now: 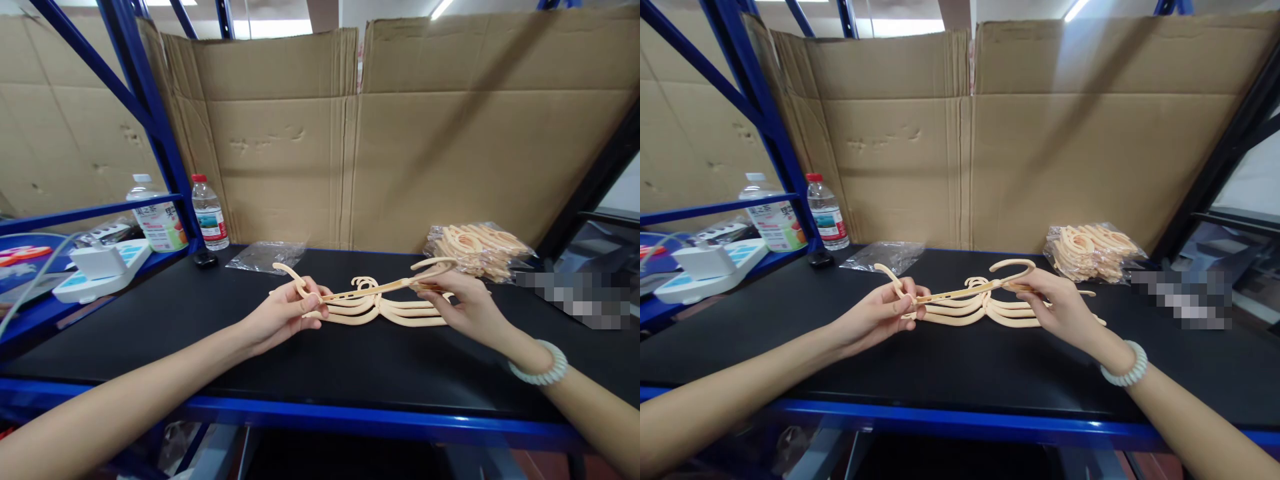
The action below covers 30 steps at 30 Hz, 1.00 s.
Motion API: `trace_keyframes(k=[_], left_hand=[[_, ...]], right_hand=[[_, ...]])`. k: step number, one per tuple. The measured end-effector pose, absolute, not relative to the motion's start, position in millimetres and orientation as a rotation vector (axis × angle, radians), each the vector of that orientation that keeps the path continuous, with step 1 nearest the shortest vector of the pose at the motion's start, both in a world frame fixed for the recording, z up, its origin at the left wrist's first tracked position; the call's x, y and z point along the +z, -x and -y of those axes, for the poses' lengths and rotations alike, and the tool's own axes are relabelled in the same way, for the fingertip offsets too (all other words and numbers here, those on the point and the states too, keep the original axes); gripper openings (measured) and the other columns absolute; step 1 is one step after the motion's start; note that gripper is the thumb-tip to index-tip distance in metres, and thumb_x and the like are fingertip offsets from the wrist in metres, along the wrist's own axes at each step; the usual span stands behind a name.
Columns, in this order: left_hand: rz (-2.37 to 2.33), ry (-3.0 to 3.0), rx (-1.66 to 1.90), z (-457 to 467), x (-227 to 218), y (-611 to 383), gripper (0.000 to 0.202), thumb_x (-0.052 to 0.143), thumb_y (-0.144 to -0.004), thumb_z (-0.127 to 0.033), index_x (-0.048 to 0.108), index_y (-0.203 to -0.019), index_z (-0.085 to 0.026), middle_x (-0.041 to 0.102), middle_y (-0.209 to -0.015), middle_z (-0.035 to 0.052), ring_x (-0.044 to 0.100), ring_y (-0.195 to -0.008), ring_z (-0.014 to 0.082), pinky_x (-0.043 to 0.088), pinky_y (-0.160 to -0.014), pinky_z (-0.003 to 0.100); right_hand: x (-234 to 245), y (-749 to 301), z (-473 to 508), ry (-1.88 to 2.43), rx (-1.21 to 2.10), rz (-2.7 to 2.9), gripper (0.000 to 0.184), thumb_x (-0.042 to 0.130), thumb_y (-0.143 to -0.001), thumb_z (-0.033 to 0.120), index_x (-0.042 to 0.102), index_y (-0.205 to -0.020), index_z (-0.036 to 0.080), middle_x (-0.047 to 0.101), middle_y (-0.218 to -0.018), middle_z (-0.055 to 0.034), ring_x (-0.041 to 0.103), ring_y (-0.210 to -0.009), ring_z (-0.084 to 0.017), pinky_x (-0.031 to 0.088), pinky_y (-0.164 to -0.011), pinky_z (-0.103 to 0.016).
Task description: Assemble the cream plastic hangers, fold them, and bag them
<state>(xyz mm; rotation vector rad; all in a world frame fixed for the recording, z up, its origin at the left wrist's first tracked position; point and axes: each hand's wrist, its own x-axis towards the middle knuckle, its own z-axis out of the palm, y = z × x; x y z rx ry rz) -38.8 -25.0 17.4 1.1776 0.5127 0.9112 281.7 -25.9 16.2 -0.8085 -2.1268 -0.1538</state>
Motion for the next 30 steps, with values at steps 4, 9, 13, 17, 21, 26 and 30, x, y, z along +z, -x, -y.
trace_keyframes(k=[4,9,13,17,21,26,30], left_hand=[[-0.511,-1.196,0.887,23.0,15.9,39.3,0.024,0.076,-0.077,-0.025,0.055,-0.079,-0.014,0.059,-0.093,0.0037,0.059,-0.073,0.0097,0.051,-0.059,0.017],[-0.500,-1.228,0.893,21.4,11.9,40.0,0.022,0.077,-0.075,-0.021,0.057,-0.076,-0.012,0.060,-0.083,0.0026,0.059,-0.069,0.0084,0.052,-0.062,0.016],[-0.493,-1.220,0.912,20.1,10.4,41.0,0.021,0.078,-0.074,-0.020,0.059,-0.074,-0.012,0.061,-0.082,0.0027,0.059,-0.067,0.0080,0.052,-0.063,0.016],[-0.505,-1.193,0.911,20.1,11.6,41.3,0.021,0.078,-0.073,-0.020,0.059,-0.074,-0.012,0.062,-0.085,0.0033,0.061,-0.068,0.0090,0.053,-0.064,0.017],[-0.524,-1.167,0.909,20.9,13.0,41.7,0.022,0.079,-0.072,-0.020,0.059,-0.073,-0.012,0.063,-0.085,0.0031,0.062,-0.068,0.0096,0.055,-0.066,0.019],[-0.538,-1.185,0.915,20.9,13.2,41.7,0.023,0.079,-0.072,-0.022,0.059,-0.073,-0.012,0.063,-0.085,0.0036,0.061,-0.068,0.0097,0.054,-0.065,0.018],[-0.566,-1.226,0.952,21.6,13.3,40.3,0.024,0.081,-0.069,-0.022,0.059,-0.070,-0.012,0.062,-0.078,0.0028,0.058,-0.062,0.0084,0.050,-0.059,0.017]], right_hand=[[15.9,-280.8,25.4,0.776,-0.156,2.124,0.017,0.052,-0.091,0.017,0.063,-0.102,0.023,0.068,-0.090,-0.0058,0.066,-0.083,-0.020,0.054,-0.064,-0.031],[14.6,-276.3,27.2,0.698,-0.208,2.116,0.020,0.055,-0.089,0.012,0.063,-0.104,0.023,0.068,-0.088,-0.0043,0.065,-0.080,-0.018,0.054,-0.066,-0.028],[13.7,-273.6,28.6,0.692,-0.193,2.110,0.021,0.055,-0.089,0.011,0.062,-0.104,0.022,0.067,-0.090,-0.0048,0.065,-0.081,-0.018,0.053,-0.065,-0.028],[13.5,-273.4,28.1,0.693,-0.181,2.112,0.021,0.055,-0.089,0.009,0.062,-0.103,0.022,0.067,-0.092,-0.0052,0.064,-0.084,-0.019,0.052,-0.066,-0.029],[14.0,-274.3,27.8,0.701,-0.184,2.104,0.020,0.055,-0.089,0.010,0.062,-0.104,0.022,0.067,-0.091,-0.0047,0.064,-0.081,-0.018,0.053,-0.065,-0.028],[13.6,-274.4,28.2,0.714,-0.163,2.100,0.020,0.056,-0.088,0.009,0.061,-0.104,0.021,0.067,-0.093,-0.0048,0.064,-0.078,-0.016,0.052,-0.065,-0.027],[11.9,-272.8,28.7,0.706,-0.144,2.107,0.020,0.055,-0.088,0.009,0.062,-0.101,0.022,0.067,-0.091,-0.0045,0.063,-0.081,-0.018,0.051,-0.065,-0.028]])
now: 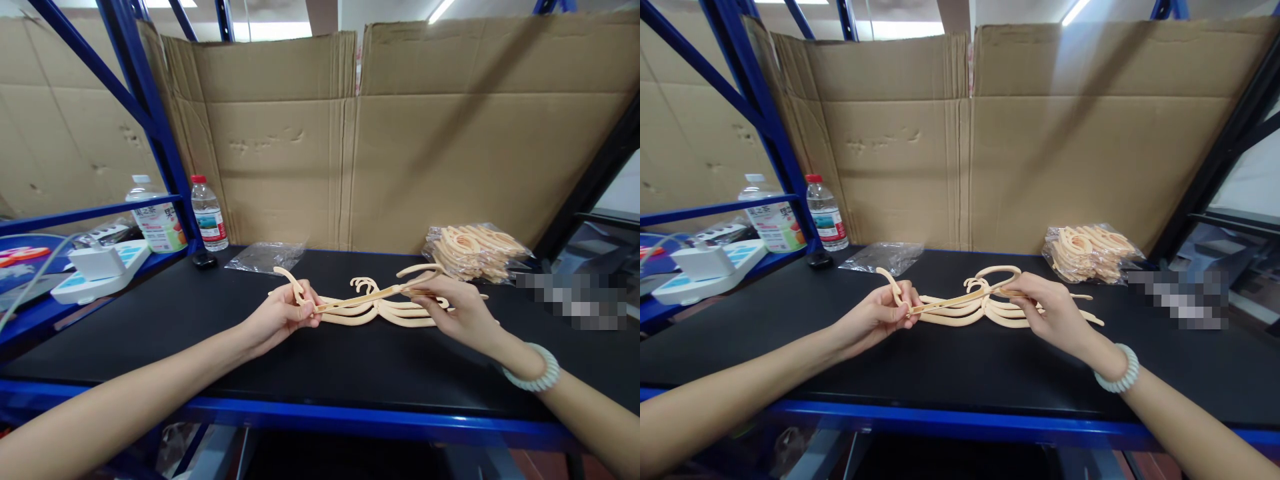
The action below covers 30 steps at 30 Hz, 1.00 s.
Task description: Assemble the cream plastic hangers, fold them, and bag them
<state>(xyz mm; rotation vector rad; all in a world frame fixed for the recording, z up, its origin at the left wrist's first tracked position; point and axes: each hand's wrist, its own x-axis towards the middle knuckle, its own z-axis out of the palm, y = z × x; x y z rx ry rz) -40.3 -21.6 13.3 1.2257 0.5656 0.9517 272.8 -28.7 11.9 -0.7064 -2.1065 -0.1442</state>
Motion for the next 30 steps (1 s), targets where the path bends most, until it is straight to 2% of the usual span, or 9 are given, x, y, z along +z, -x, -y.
trace_keyframes(k=[9,13,17,24,30], left_hand=[[-0.653,-1.225,1.118,23.3,12.2,37.2,0.027,0.077,-0.063,-0.011,0.051,-0.064,-0.013,0.061,-0.068,0.0012,0.054,-0.057,0.0089,0.045,-0.054,0.017],[-0.652,-1.198,1.117,19.4,9.9,38.3,0.030,0.079,-0.064,-0.013,0.049,-0.065,-0.013,0.061,-0.069,0.0007,0.055,-0.056,0.0085,0.046,-0.053,0.016],[-0.596,-1.226,1.018,17.7,12.9,40.0,0.029,0.081,-0.068,-0.019,0.053,-0.069,-0.013,0.060,-0.071,0.0003,0.058,-0.058,0.0083,0.049,-0.053,0.015],[-0.541,-1.232,0.950,18.0,20.1,42.8,0.026,0.080,-0.071,-0.020,0.055,-0.072,-0.012,0.060,-0.085,0.0024,0.065,-0.077,0.0144,0.057,-0.066,0.021],[-0.522,-1.237,0.926,19.2,19.7,43.0,0.024,0.079,-0.073,-0.021,0.056,-0.074,-0.013,0.060,-0.084,0.0026,0.065,-0.076,0.0141,0.058,-0.067,0.022]], right_hand=[[10.3,-267.6,32.7,0.675,-0.126,2.132,0.020,0.052,-0.089,0.010,0.063,-0.100,0.022,0.066,-0.087,-0.0046,0.063,-0.079,-0.018,0.050,-0.065,-0.028],[9.8,-266.7,33.8,0.684,-0.101,2.158,0.018,0.051,-0.090,0.011,0.065,-0.097,0.021,0.066,-0.083,-0.0043,0.063,-0.077,-0.018,0.050,-0.064,-0.028],[13.2,-270.9,30.3,0.710,-0.119,2.098,0.021,0.053,-0.089,0.011,0.064,-0.104,0.020,0.067,-0.091,-0.0055,0.063,-0.076,-0.016,0.051,-0.063,-0.027],[17.7,-275.8,29.3,0.678,-0.181,2.087,0.023,0.053,-0.089,0.011,0.064,-0.106,0.022,0.068,-0.091,-0.0052,0.064,-0.079,-0.018,0.054,-0.066,-0.030],[16.5,-276.7,29.5,0.702,-0.211,2.105,0.024,0.051,-0.090,0.013,0.065,-0.107,0.022,0.069,-0.089,-0.0054,0.065,-0.075,-0.018,0.055,-0.063,-0.031]])
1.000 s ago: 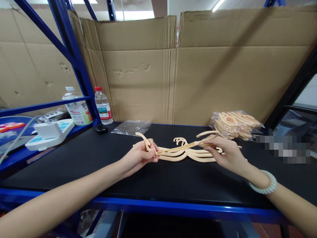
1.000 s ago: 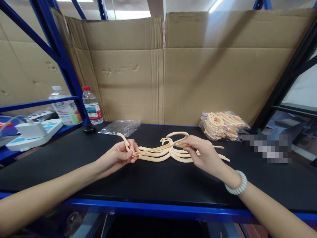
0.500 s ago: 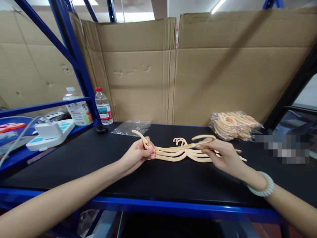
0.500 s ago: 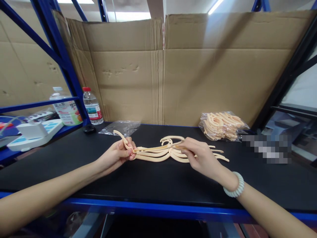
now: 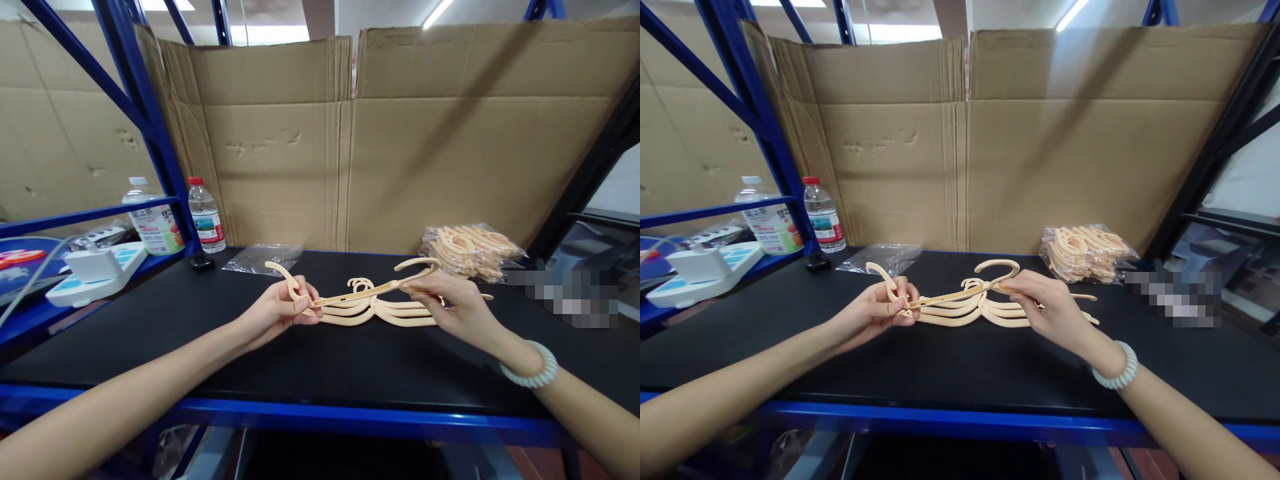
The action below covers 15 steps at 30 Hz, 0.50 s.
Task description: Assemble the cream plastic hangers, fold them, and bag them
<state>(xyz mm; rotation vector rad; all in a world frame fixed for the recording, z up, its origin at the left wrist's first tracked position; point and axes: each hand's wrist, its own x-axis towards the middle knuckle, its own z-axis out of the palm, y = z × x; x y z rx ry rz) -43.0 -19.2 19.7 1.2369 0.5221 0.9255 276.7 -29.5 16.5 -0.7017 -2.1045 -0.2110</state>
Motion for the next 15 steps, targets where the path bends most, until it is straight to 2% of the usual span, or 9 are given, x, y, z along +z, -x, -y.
trace_keyframes(k=[6,15], left_hand=[[-0.507,-1.249,0.896,19.1,19.9,43.0,0.022,0.078,-0.073,-0.019,0.056,-0.075,-0.013,0.060,-0.089,0.0031,0.064,-0.073,0.0124,0.057,-0.066,0.022],[-0.542,-1.266,0.917,18.5,19.3,43.0,0.025,0.080,-0.071,-0.024,0.058,-0.072,-0.012,0.063,-0.083,0.0039,0.063,-0.069,0.0129,0.055,-0.065,0.023]], right_hand=[[15.7,-277.0,28.5,0.687,-0.216,2.112,0.023,0.053,-0.089,0.013,0.065,-0.106,0.022,0.069,-0.091,-0.0060,0.065,-0.081,-0.019,0.055,-0.066,-0.032],[15.6,-277.3,28.7,0.705,-0.203,2.148,0.023,0.052,-0.091,0.014,0.067,-0.107,0.023,0.069,-0.089,-0.0065,0.066,-0.082,-0.020,0.056,-0.065,-0.032]])
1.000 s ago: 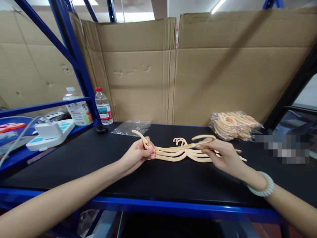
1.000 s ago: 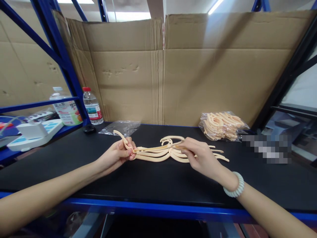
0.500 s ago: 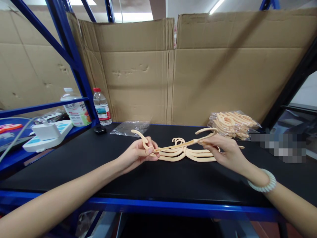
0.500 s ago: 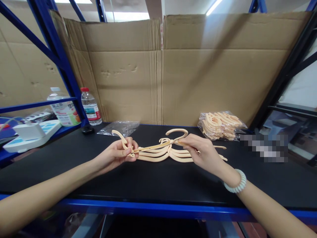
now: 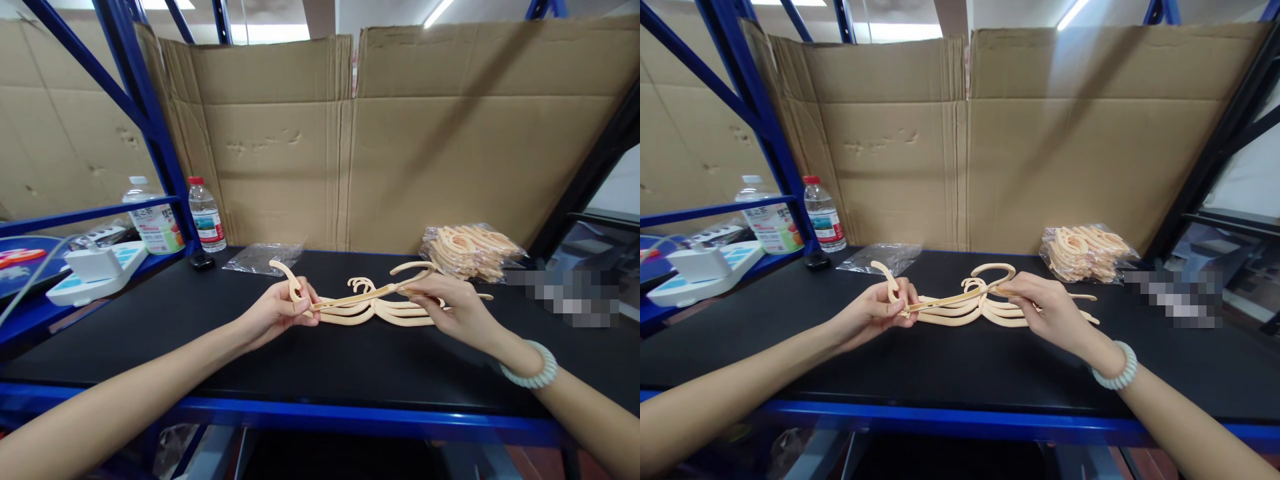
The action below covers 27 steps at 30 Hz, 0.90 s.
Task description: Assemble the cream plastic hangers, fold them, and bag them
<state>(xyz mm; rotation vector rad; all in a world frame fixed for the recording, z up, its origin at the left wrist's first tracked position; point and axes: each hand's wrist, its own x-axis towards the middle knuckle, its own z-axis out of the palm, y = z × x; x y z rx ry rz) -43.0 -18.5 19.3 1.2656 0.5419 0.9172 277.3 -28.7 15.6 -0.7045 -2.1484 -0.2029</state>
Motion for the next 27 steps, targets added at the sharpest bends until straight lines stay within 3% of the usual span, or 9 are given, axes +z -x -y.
trace_keyframes(k=[8,15,23,27], left_hand=[[-0.597,-1.331,0.906,21.2,17.9,40.1,0.022,0.079,-0.070,-0.023,0.059,-0.070,-0.012,0.063,-0.065,0.0042,0.058,-0.059,0.0111,0.044,-0.055,0.018],[-0.639,-1.353,1.051,23.1,15.9,37.6,0.025,0.077,-0.067,-0.015,0.052,-0.065,-0.013,0.060,-0.058,0.0009,0.053,-0.052,0.0079,0.038,-0.047,0.015],[-0.684,-1.218,1.242,23.9,14.6,33.1,0.033,0.084,-0.064,-0.019,0.052,-0.068,-0.013,0.069,-0.082,0.0039,0.068,-0.069,0.0131,0.056,-0.068,0.022],[-0.681,-1.199,1.281,23.9,15.3,32.7,0.034,0.085,-0.063,-0.019,0.052,-0.067,-0.012,0.070,-0.084,0.0062,0.069,-0.074,0.0159,0.055,-0.064,0.020]], right_hand=[[17.0,-272.6,31.5,0.648,-0.149,2.162,0.024,0.050,-0.090,0.012,0.066,-0.106,0.021,0.068,-0.086,-0.0057,0.065,-0.077,-0.019,0.055,-0.064,-0.031],[14.8,-267.7,33.0,0.617,-0.080,2.169,0.026,0.051,-0.090,0.009,0.063,-0.109,0.021,0.067,-0.091,-0.0064,0.063,-0.081,-0.019,0.053,-0.067,-0.032],[13.2,-262.4,41.8,0.853,-0.165,2.116,0.030,0.045,-0.095,0.018,0.056,-0.122,0.020,0.063,-0.084,-0.0050,0.057,-0.063,-0.015,0.049,-0.056,-0.027],[10.7,-259.1,41.7,0.906,-0.157,2.080,0.027,0.046,-0.094,0.020,0.058,-0.119,0.019,0.067,-0.094,-0.0072,0.062,-0.072,-0.017,0.052,-0.061,-0.028]])
